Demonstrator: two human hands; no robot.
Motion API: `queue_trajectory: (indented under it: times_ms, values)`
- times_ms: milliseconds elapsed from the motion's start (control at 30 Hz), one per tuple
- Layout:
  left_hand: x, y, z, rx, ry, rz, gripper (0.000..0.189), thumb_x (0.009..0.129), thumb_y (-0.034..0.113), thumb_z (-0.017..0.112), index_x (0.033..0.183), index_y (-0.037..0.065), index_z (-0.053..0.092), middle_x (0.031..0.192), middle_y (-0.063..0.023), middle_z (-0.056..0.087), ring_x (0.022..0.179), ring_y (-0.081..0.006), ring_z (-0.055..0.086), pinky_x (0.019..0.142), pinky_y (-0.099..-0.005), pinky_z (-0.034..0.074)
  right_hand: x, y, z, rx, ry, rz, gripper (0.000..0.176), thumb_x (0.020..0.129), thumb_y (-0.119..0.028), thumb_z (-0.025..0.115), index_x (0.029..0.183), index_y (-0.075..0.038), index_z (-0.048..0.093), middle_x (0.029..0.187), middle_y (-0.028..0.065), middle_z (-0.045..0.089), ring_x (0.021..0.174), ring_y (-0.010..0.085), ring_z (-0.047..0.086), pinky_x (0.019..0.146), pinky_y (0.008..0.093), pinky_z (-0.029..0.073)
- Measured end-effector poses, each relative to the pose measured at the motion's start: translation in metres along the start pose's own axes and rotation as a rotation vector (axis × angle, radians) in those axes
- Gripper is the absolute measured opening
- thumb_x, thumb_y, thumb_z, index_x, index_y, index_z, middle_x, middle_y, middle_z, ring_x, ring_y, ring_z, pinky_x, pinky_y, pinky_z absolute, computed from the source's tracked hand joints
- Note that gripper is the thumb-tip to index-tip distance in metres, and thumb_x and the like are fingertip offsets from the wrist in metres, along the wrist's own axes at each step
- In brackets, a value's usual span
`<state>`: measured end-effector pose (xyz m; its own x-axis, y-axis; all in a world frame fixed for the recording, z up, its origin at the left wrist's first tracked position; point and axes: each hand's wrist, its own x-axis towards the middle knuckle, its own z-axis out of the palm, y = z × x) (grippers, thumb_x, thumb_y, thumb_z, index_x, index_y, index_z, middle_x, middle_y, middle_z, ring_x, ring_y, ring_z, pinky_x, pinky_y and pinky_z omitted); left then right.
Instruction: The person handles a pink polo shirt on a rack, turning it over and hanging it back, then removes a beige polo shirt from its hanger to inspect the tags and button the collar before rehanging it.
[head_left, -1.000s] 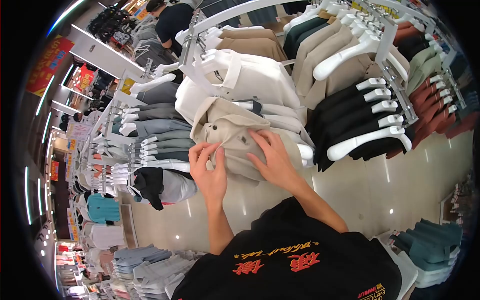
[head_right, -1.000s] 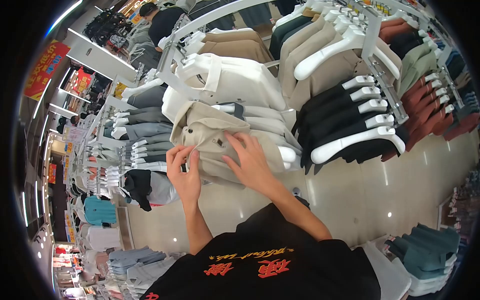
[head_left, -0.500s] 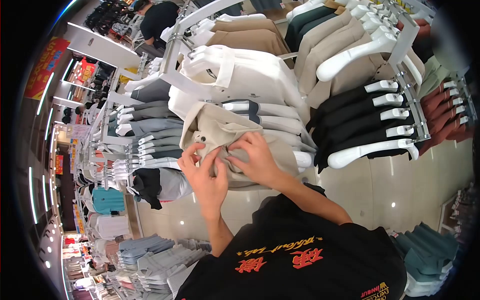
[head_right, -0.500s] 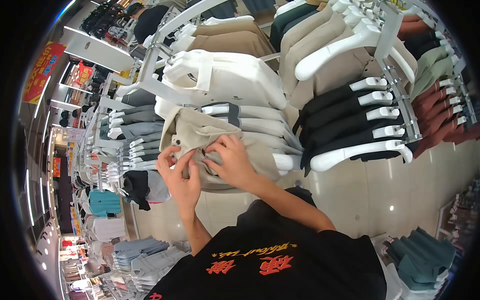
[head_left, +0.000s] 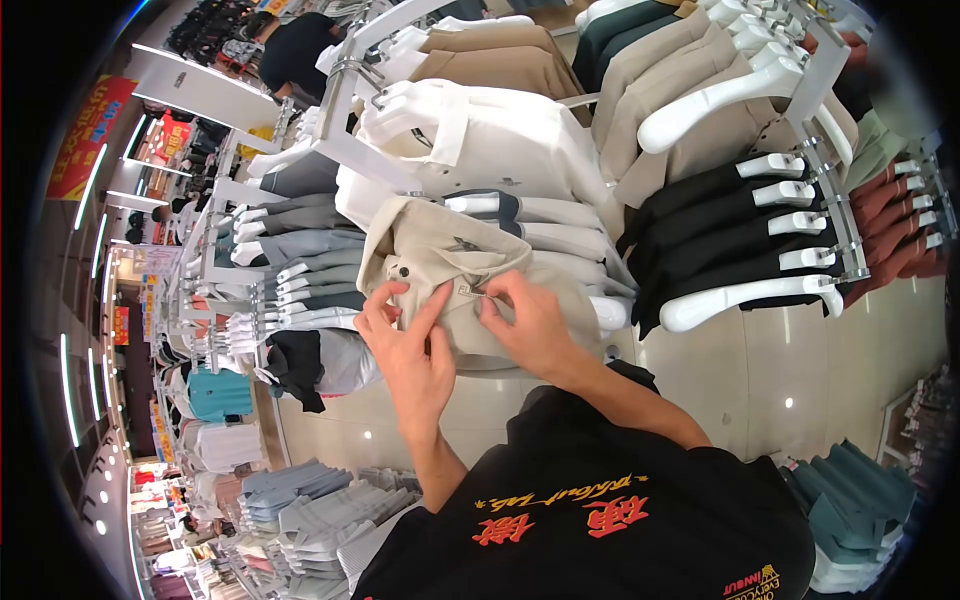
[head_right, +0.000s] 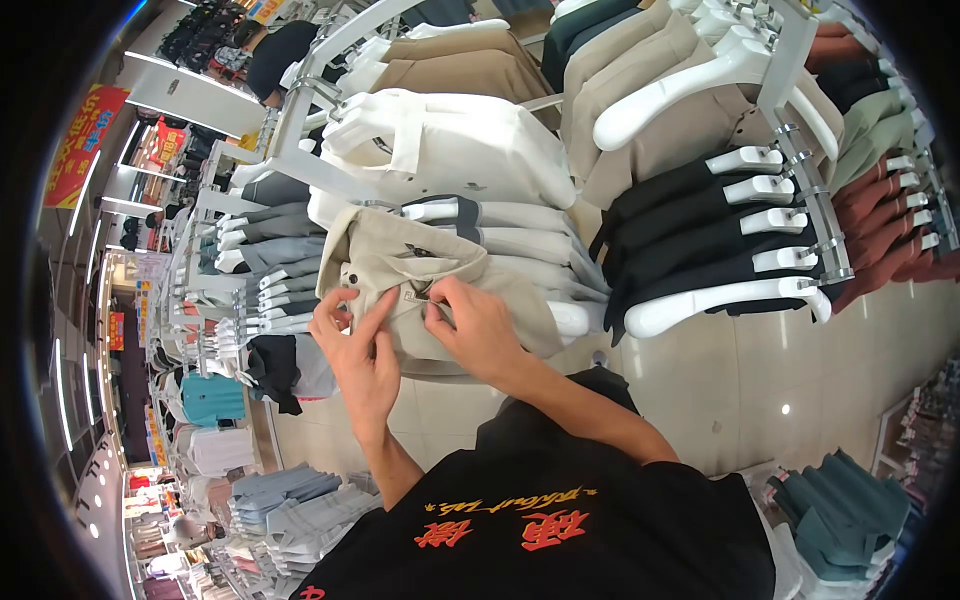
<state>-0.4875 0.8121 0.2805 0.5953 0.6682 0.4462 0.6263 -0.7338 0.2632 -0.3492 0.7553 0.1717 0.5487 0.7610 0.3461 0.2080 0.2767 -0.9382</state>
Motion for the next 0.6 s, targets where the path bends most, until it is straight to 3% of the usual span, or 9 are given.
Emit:
queue_trajectory:
  times_ms: [33,133,233,333,433,600]
  values:
    - [-0.001,-0.001,-0.001,0.0,-0.009,-0.005,0.049,0.086,-0.005,0.064,0.124,0.019,0.083,0.135,-0.0118,0.052,0.113,-0.0328,0.043,0.099,-0.0432,0.042,-0.001,-0.003,0.002,0.087,-0.025,0.086,0.02,0.093,-0.007,0.079,0.105,-0.004,0.063,0.097,0.0122,0.073,0.087,0.0264,0.073,0.076,0.0375,0.057]
    - [-0.002,-0.001,-0.002,-0.018,-0.003,-0.013,0.047,0.09,-0.004,0.064,0.126,0.02,0.083,0.134,-0.0109,0.052,0.113,-0.0303,0.043,0.101,-0.0412,0.041,0.0,0.0,0.008,0.399,0.051,0.051,0.017,0.097,-0.001,0.077,0.106,-0.003,0.063,0.108,0.0119,0.075,0.102,0.0176,0.075,0.088,0.0321,0.059]
    - [-0.003,-0.001,-0.001,-0.037,0.011,-0.017,0.045,0.092,-0.003,0.065,0.127,0.02,0.083,0.134,-0.0102,0.052,0.112,-0.0288,0.043,0.102,-0.0401,0.04,0.004,-0.003,0.005,0.655,0.059,0.099,0.021,0.097,0.006,0.076,0.11,-0.002,0.062,0.112,0.0104,0.074,0.107,0.0138,0.071,0.096,0.0315,0.059]
    - [-0.005,0.0,-0.001,-0.057,0.014,-0.029,0.045,0.093,-0.002,0.065,0.127,0.02,0.083,0.134,-0.01,0.052,0.113,-0.0285,0.043,0.103,-0.0397,0.04,0.005,-0.007,-0.004,0.661,0.005,0.141,0.029,0.096,0.01,0.076,0.116,-0.001,0.058,0.118,0.0115,0.072,0.113,0.0167,0.071,0.102,0.0326,0.058]
    - [-0.006,-0.001,0.001,-0.074,0.018,-0.04,0.044,0.093,-0.002,0.065,0.127,0.02,0.083,0.135,-0.0097,0.053,0.114,-0.0285,0.043,0.103,-0.0394,0.04,0.006,-0.013,-0.008,0.699,0.024,0.18,0.029,0.096,0.008,0.076,0.117,-0.002,0.058,0.115,0.0104,0.073,0.108,0.0146,0.071,0.099,0.0304,0.058]
    - [-0.007,-0.003,0.002,-0.084,0.028,-0.034,0.044,0.093,-0.001,0.066,0.127,0.02,0.083,0.135,-0.0091,0.053,0.115,-0.0286,0.043,0.103,-0.0397,0.04,0.007,-0.006,-0.012,0.789,-0.043,0.229,0.021,0.097,0.009,0.074,0.115,0.002,0.066,0.116,0.0093,0.074,0.109,0.0139,0.071,0.102,0.0301,0.058]
